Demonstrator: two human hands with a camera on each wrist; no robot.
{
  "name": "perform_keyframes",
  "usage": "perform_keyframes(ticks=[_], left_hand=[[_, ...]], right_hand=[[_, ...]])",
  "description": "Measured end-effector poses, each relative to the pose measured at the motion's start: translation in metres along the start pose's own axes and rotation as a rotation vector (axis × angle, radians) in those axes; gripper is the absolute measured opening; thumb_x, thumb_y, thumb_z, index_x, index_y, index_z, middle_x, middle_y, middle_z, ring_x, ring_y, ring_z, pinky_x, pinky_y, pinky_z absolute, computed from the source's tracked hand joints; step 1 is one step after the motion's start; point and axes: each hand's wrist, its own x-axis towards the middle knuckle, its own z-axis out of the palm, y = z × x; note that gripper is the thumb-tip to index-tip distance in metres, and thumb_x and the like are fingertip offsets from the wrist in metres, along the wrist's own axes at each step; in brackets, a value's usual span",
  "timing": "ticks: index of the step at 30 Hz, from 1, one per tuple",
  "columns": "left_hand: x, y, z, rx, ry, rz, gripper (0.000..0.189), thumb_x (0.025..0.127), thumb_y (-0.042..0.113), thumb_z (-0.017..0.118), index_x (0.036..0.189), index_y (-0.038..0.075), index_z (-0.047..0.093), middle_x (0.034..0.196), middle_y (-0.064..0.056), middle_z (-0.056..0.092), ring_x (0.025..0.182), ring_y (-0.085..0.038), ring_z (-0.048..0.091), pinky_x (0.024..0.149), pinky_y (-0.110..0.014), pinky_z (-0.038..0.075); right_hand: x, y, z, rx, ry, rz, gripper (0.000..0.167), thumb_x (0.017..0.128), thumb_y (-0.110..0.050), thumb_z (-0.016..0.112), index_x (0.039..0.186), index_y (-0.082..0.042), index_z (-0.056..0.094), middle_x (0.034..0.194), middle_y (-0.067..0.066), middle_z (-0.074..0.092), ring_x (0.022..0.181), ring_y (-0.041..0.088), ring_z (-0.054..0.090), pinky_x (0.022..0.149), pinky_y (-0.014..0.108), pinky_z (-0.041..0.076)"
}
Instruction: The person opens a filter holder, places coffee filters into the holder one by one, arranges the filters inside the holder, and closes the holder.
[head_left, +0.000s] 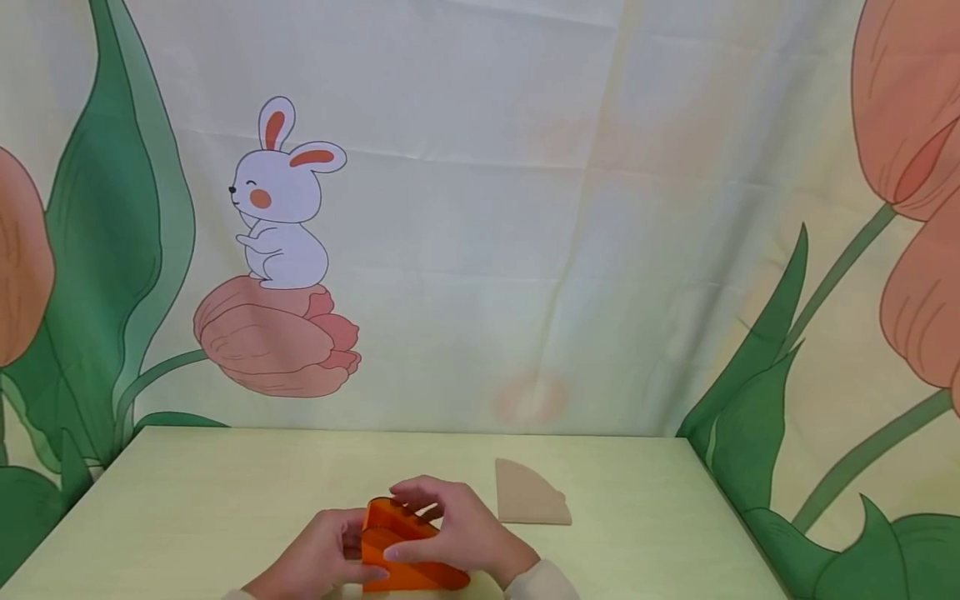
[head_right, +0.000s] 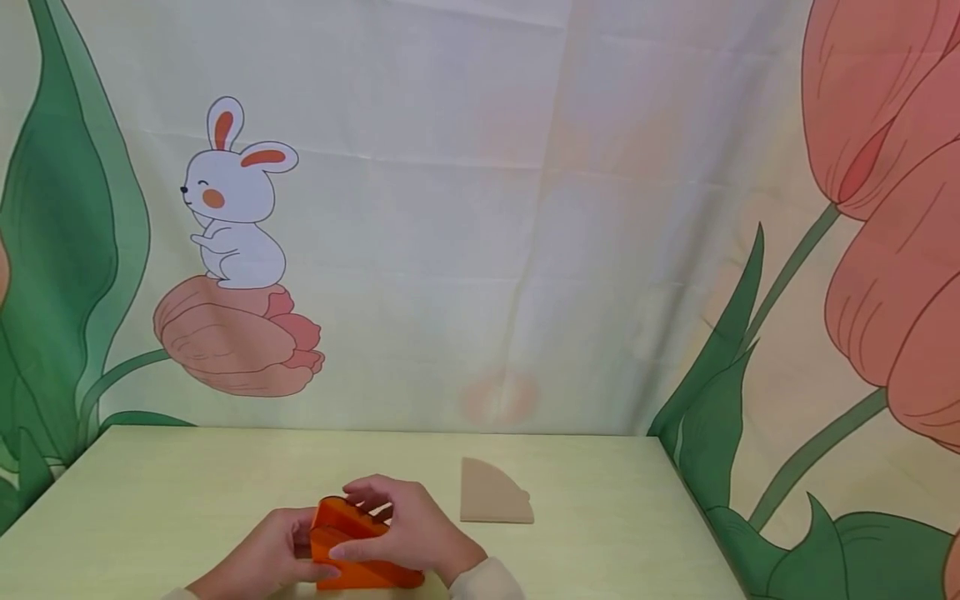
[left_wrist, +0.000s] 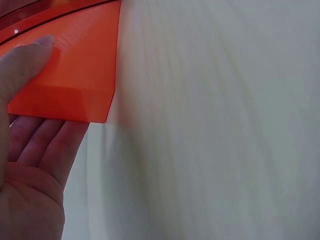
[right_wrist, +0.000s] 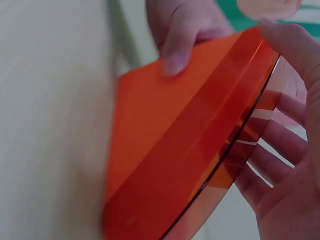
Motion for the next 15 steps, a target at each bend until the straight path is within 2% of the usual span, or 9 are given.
perform_keyframes(ticks=[3, 8, 11, 15], left_hand=[[0.001, 0.000, 0.000, 0.003, -0.003, 0.006, 0.054, 0.082, 0.022, 0.086, 0.131, 0.009, 0.066, 0.121, -0.007, 0.075, 0.104, -0.023, 0.073, 0.093, -0.037, 0.061], [0.002, 0.000, 0.000, -0.012, -0.012, 0.027, 0.051, 0.083, 0.022, 0.085, 0.129, 0.009, 0.068, 0.119, -0.007, 0.075, 0.103, -0.022, 0.073, 0.093, -0.034, 0.061], [0.001, 0.000, -0.001, -0.013, -0.011, 0.022, 0.051, 0.083, 0.023, 0.086, 0.129, 0.009, 0.068, 0.119, -0.006, 0.076, 0.102, -0.021, 0.073, 0.091, -0.030, 0.061], [0.002, -0.001, -0.002, -0.044, -0.025, 0.002, 0.053, 0.084, 0.019, 0.085, 0.132, 0.007, 0.066, 0.121, -0.008, 0.075, 0.103, -0.021, 0.073, 0.092, -0.032, 0.061]], right_hand=[[0.006, -0.016, 0.000, -0.085, 0.030, -0.077, 0.049, 0.087, -0.042, 0.082, 0.129, -0.024, 0.067, 0.122, -0.012, 0.071, 0.105, 0.006, 0.064, 0.090, 0.024, 0.058], [0.012, -0.033, 0.000, -0.329, 0.035, -0.188, 0.048, 0.089, -0.046, 0.078, 0.129, -0.024, 0.066, 0.123, -0.008, 0.070, 0.104, 0.006, 0.063, 0.087, 0.019, 0.056], [0.014, -0.039, 0.003, -0.400, 0.017, -0.175, 0.049, 0.091, -0.047, 0.076, 0.130, -0.021, 0.066, 0.120, -0.009, 0.070, 0.102, 0.002, 0.064, 0.086, 0.016, 0.056], [0.014, -0.043, 0.005, -0.397, 0.010, -0.120, 0.046, 0.091, -0.045, 0.077, 0.125, -0.016, 0.070, 0.112, -0.010, 0.072, 0.096, -0.001, 0.064, 0.084, 0.013, 0.055]])
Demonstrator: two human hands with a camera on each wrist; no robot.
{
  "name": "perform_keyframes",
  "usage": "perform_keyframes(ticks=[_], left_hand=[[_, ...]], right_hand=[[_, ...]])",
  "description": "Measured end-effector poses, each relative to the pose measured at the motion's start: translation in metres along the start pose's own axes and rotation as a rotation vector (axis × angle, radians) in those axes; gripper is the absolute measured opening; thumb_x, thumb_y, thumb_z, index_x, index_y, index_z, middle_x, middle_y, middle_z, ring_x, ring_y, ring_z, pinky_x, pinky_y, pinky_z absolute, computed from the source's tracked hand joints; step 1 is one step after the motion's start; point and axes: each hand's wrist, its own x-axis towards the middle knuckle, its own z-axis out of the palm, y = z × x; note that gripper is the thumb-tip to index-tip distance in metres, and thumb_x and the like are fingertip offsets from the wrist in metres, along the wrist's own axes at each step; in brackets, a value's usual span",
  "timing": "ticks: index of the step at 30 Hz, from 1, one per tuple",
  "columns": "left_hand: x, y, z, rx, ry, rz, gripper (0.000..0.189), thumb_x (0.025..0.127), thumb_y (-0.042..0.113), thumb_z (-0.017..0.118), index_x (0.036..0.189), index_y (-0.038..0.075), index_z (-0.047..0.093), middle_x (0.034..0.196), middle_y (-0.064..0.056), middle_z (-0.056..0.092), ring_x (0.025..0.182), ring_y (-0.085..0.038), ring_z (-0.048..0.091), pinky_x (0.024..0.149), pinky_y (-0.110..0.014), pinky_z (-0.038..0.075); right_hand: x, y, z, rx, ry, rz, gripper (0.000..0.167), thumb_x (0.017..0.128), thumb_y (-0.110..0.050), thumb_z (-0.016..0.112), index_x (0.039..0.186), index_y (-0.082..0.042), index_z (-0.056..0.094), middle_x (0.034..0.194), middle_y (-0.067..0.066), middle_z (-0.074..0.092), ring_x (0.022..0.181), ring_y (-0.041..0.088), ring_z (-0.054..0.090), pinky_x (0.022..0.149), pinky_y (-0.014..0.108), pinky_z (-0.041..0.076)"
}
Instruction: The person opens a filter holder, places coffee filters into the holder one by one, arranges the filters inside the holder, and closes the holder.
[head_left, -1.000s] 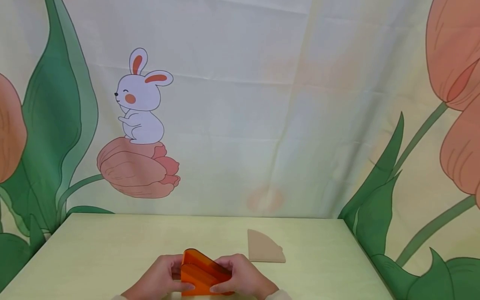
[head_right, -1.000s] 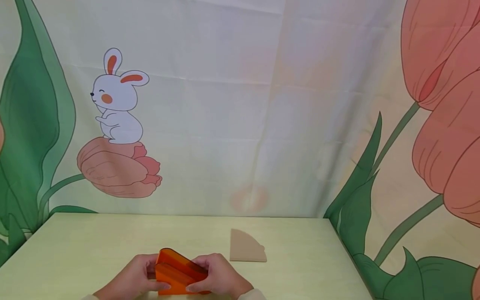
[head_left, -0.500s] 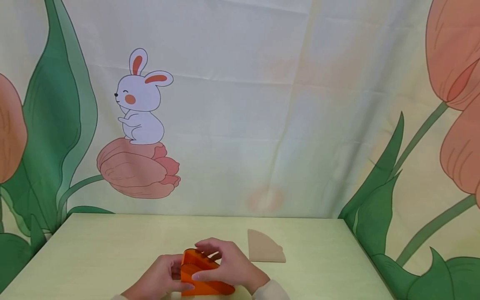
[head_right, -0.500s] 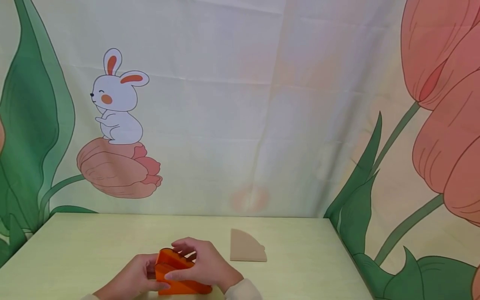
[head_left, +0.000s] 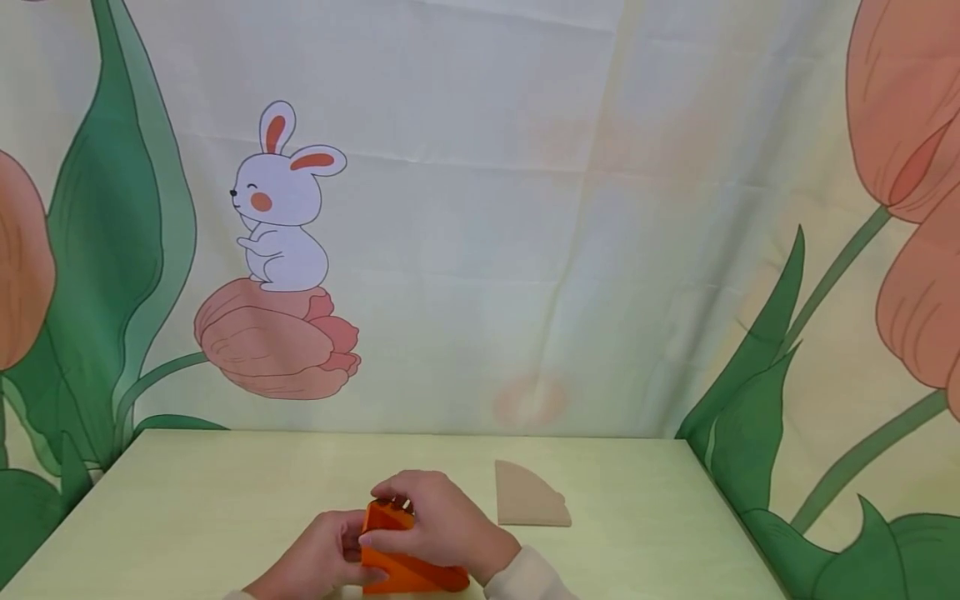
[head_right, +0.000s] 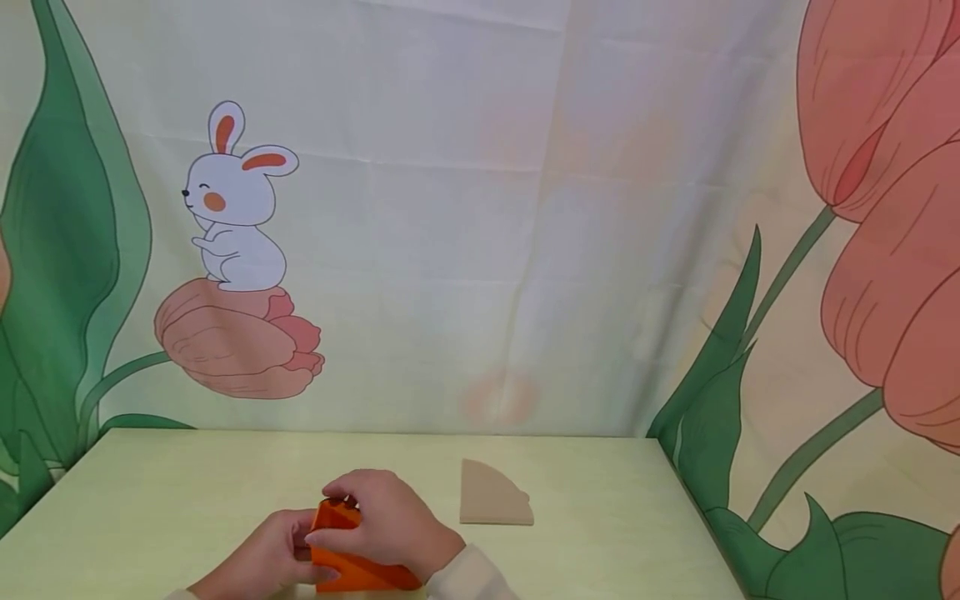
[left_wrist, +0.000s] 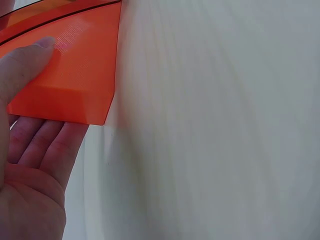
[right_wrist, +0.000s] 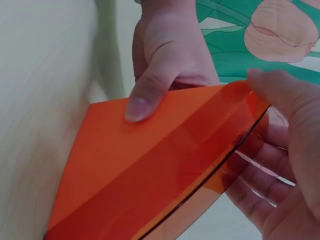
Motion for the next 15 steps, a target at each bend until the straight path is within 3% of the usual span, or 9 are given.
perform_keyframes(ticks=[4, 9, 15], left_hand=[[0.000, -0.001, 0.000, -0.042, -0.011, -0.028, 0.056, 0.084, 0.016, 0.084, 0.135, 0.006, 0.064, 0.123, -0.009, 0.074, 0.105, -0.023, 0.073, 0.093, -0.037, 0.061], [0.000, -0.002, 0.002, -0.025, 0.010, -0.064, 0.058, 0.081, 0.019, 0.086, 0.133, 0.005, 0.064, 0.121, -0.008, 0.075, 0.104, -0.023, 0.072, 0.094, -0.039, 0.061], [-0.002, -0.003, 0.003, -0.040, 0.021, -0.044, 0.056, 0.081, 0.019, 0.086, 0.130, 0.004, 0.064, 0.119, -0.009, 0.075, 0.104, -0.025, 0.072, 0.094, -0.040, 0.061]], right_hand=[[-0.002, -0.001, -0.003, 0.041, 0.012, 0.027, 0.041, 0.090, -0.043, 0.078, 0.120, -0.014, 0.073, 0.106, -0.009, 0.074, 0.091, -0.001, 0.064, 0.083, 0.014, 0.055], [-0.010, 0.002, -0.016, 0.108, 0.032, 0.047, 0.039, 0.090, -0.042, 0.079, 0.118, -0.015, 0.073, 0.103, -0.009, 0.073, 0.090, 0.000, 0.064, 0.082, 0.018, 0.056], [-0.027, 0.013, -0.038, 0.188, 0.071, 0.061, 0.039, 0.087, -0.039, 0.082, 0.119, -0.018, 0.073, 0.104, -0.008, 0.075, 0.092, 0.003, 0.067, 0.084, 0.023, 0.059]])
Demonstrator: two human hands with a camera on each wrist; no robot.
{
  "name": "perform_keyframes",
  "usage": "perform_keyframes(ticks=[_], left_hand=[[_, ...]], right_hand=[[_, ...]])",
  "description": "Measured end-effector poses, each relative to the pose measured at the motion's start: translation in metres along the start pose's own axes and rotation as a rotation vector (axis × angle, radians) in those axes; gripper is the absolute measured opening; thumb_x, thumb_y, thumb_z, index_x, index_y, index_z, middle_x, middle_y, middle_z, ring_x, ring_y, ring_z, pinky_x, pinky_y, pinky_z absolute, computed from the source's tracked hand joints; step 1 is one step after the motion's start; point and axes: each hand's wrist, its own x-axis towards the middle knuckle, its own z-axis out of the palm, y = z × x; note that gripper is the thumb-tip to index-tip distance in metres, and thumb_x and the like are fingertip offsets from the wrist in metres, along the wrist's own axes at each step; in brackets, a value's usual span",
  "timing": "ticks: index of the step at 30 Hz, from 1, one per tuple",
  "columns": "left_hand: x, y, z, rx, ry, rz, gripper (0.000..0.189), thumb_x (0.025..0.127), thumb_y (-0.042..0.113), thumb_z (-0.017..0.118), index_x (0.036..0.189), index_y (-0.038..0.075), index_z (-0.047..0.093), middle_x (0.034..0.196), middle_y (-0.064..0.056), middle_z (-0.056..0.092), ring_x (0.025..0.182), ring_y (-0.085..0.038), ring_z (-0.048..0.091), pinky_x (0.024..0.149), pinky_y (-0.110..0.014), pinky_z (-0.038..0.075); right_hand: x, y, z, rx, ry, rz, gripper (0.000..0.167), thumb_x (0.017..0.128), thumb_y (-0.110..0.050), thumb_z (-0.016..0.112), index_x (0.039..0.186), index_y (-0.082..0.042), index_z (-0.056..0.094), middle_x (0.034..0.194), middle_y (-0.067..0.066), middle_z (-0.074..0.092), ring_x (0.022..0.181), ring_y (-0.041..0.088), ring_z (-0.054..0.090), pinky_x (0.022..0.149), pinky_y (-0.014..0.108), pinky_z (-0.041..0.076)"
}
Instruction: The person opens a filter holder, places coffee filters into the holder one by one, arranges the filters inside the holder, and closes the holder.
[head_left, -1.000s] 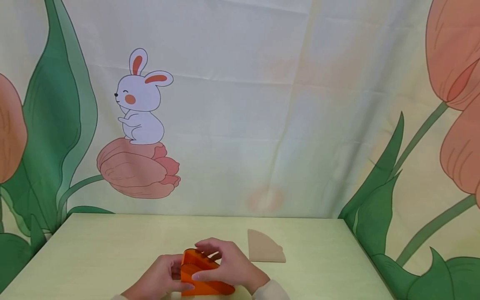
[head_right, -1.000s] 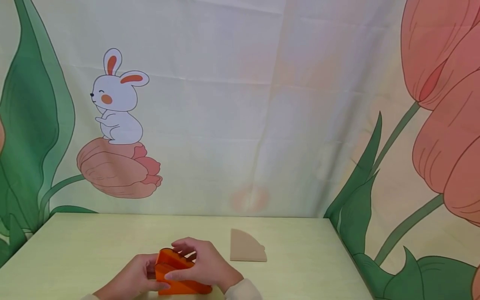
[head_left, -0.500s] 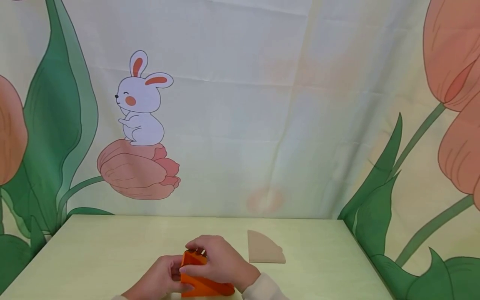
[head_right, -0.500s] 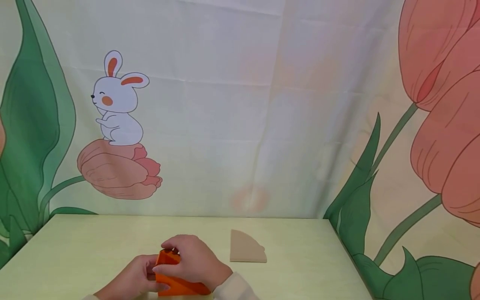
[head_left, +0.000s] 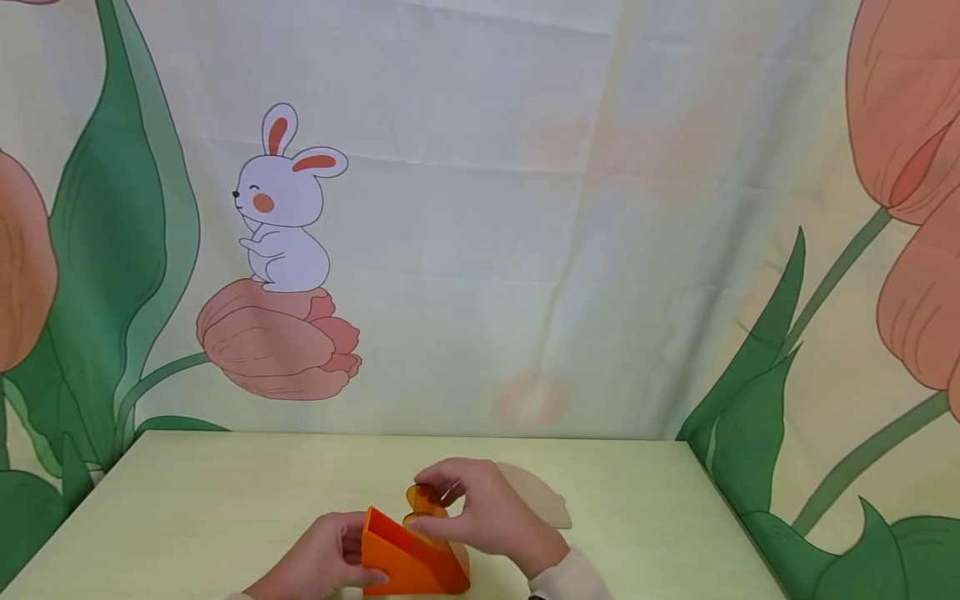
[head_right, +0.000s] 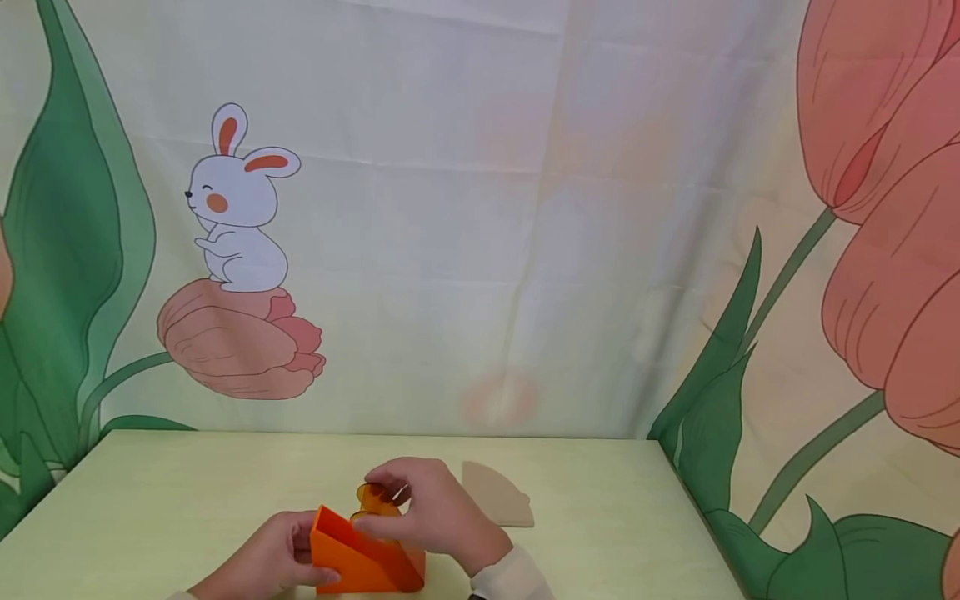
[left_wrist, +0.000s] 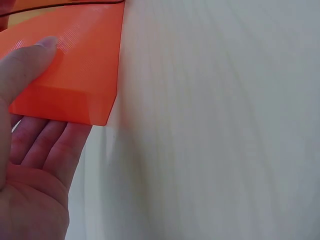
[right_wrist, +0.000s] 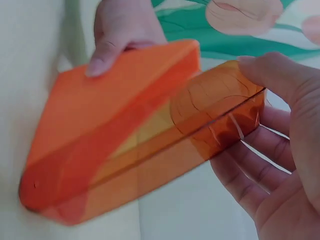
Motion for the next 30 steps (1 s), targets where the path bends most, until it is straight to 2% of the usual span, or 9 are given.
perform_keyframes(ticks=[6, 13, 20, 30], left_hand=[[0.000, -0.001, 0.001, 0.002, 0.013, -0.005, 0.056, 0.079, 0.019, 0.088, 0.129, 0.004, 0.065, 0.118, -0.008, 0.075, 0.102, -0.024, 0.072, 0.094, -0.040, 0.061], [0.001, -0.002, 0.002, 0.007, 0.023, -0.003, 0.057, 0.079, 0.017, 0.088, 0.129, 0.003, 0.065, 0.118, -0.008, 0.075, 0.100, -0.024, 0.071, 0.093, -0.039, 0.061], [0.000, -0.001, 0.002, 0.013, 0.037, -0.015, 0.058, 0.079, 0.018, 0.088, 0.129, 0.003, 0.065, 0.117, -0.008, 0.075, 0.100, -0.024, 0.071, 0.093, -0.039, 0.062], [0.000, 0.000, 0.002, 0.020, 0.048, -0.027, 0.059, 0.078, 0.019, 0.089, 0.129, 0.003, 0.065, 0.117, -0.008, 0.075, 0.100, -0.023, 0.071, 0.093, -0.039, 0.061]], right_hand=[[-0.019, 0.016, -0.022, 0.058, 0.037, -0.005, 0.039, 0.086, -0.030, 0.085, 0.122, -0.021, 0.073, 0.105, -0.003, 0.075, 0.091, 0.007, 0.070, 0.086, 0.026, 0.060], [-0.039, 0.031, -0.045, 0.125, 0.043, 0.026, 0.039, 0.084, -0.024, 0.086, 0.119, -0.015, 0.073, 0.107, 0.002, 0.075, 0.094, 0.012, 0.073, 0.090, 0.032, 0.061], [-0.059, 0.048, -0.062, 0.165, 0.056, 0.112, 0.040, 0.082, -0.025, 0.089, 0.118, -0.016, 0.073, 0.109, 0.003, 0.076, 0.096, 0.015, 0.074, 0.090, 0.025, 0.060], [-0.079, 0.073, -0.074, 0.194, 0.047, 0.228, 0.043, 0.081, -0.029, 0.089, 0.118, -0.015, 0.073, 0.111, 0.005, 0.077, 0.097, 0.018, 0.074, 0.090, 0.027, 0.061]])
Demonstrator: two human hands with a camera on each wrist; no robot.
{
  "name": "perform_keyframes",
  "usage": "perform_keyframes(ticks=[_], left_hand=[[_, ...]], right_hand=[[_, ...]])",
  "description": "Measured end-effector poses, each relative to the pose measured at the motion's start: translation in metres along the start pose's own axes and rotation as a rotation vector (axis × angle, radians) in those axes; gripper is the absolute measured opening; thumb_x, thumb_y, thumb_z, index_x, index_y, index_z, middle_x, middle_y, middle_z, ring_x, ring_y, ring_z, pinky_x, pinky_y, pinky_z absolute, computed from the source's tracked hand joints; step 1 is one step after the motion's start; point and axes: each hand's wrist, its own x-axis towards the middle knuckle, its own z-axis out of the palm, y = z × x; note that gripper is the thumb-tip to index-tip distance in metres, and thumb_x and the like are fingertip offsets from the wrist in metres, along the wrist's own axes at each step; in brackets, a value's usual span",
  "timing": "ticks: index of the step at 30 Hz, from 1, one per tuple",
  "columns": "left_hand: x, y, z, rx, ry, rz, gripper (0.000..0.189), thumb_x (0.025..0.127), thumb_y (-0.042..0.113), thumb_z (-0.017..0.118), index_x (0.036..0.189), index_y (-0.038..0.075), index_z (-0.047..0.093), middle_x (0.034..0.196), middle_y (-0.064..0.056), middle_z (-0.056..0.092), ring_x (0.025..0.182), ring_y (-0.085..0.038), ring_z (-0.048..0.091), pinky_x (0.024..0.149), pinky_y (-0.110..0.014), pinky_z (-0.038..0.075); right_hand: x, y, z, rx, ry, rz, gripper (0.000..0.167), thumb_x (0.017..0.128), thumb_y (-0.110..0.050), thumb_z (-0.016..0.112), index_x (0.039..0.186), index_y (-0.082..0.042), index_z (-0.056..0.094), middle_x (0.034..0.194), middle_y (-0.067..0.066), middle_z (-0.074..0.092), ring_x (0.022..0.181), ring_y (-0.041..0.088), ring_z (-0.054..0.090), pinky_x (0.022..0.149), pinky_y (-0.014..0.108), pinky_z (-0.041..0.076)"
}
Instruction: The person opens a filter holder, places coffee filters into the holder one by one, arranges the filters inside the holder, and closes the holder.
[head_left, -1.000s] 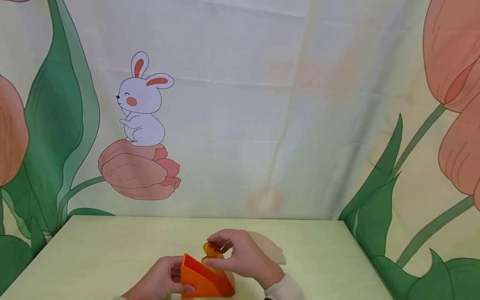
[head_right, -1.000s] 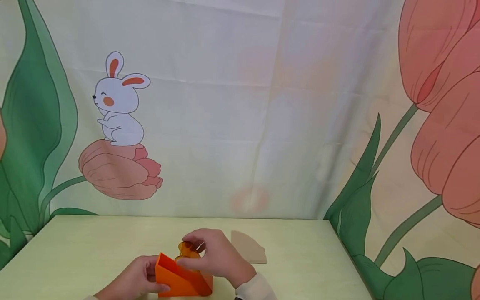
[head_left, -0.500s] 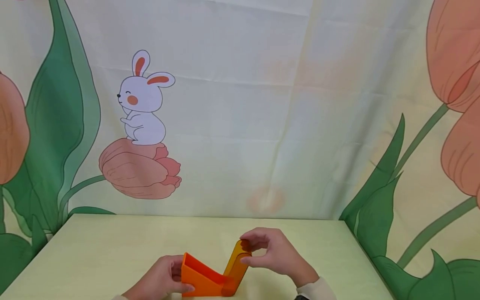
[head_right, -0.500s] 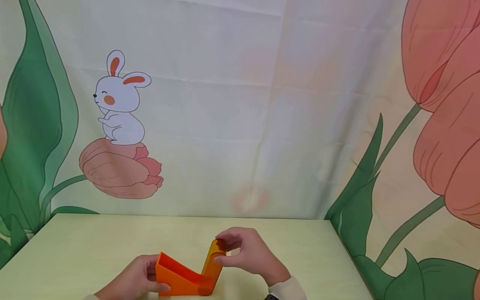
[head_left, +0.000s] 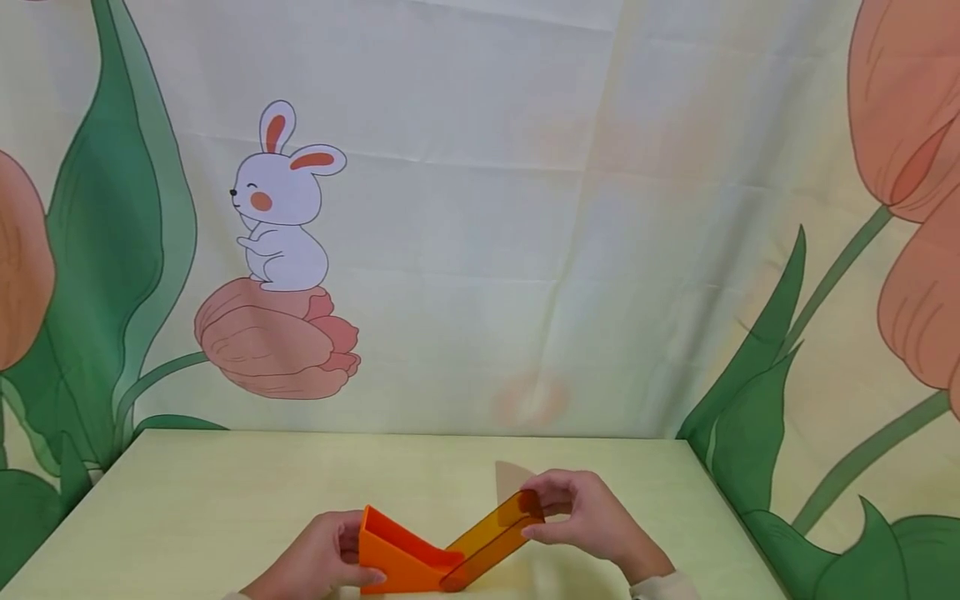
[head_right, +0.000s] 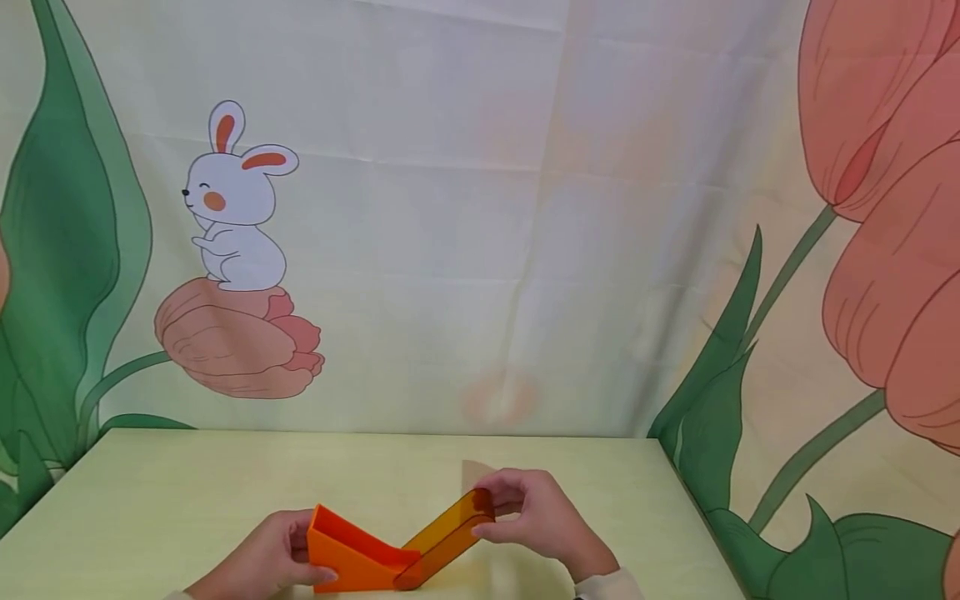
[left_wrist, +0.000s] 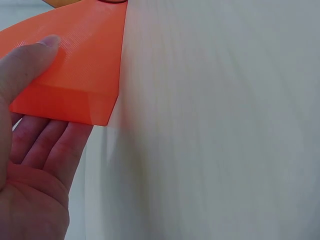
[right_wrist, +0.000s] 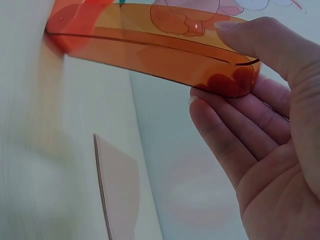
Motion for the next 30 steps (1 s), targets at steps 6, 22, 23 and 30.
perform_keyframes(ticks=[6, 22, 23, 30], left_hand=[[-0.002, 0.001, 0.000, -0.003, 0.001, 0.001, 0.059, 0.078, 0.018, 0.088, 0.130, 0.003, 0.064, 0.118, -0.008, 0.074, 0.100, -0.023, 0.071, 0.093, -0.040, 0.061], [0.000, 0.000, -0.002, -0.006, 0.001, -0.003, 0.060, 0.077, 0.021, 0.089, 0.129, 0.004, 0.064, 0.118, -0.007, 0.074, 0.099, -0.023, 0.070, 0.094, -0.040, 0.061], [0.000, 0.000, -0.002, -0.005, 0.001, -0.002, 0.060, 0.077, 0.021, 0.089, 0.129, 0.004, 0.065, 0.118, -0.007, 0.074, 0.099, -0.023, 0.070, 0.094, -0.040, 0.061], [0.000, -0.002, -0.002, -0.012, 0.001, 0.000, 0.060, 0.077, 0.021, 0.088, 0.130, 0.004, 0.064, 0.118, -0.007, 0.074, 0.099, -0.024, 0.070, 0.094, -0.040, 0.061]], right_hand=[[-0.004, 0.007, -0.002, 0.030, -0.007, 0.027, 0.044, 0.081, -0.028, 0.089, 0.118, -0.012, 0.073, 0.113, 0.008, 0.076, 0.097, 0.019, 0.074, 0.089, 0.026, 0.061], [0.007, 0.015, -0.009, 0.097, 0.084, 0.075, 0.038, 0.092, -0.030, 0.077, 0.123, -0.008, 0.071, 0.121, 0.012, 0.073, 0.105, 0.023, 0.071, 0.091, 0.025, 0.060], [0.011, 0.017, -0.011, 0.086, 0.125, 0.090, 0.036, 0.094, -0.031, 0.076, 0.122, -0.008, 0.072, 0.118, 0.011, 0.074, 0.102, 0.022, 0.071, 0.089, 0.026, 0.060], [0.047, 0.044, -0.011, -0.148, 0.335, 0.193, 0.024, 0.093, -0.030, 0.077, 0.108, -0.011, 0.077, 0.100, 0.002, 0.076, 0.087, 0.018, 0.068, 0.079, 0.030, 0.061]])
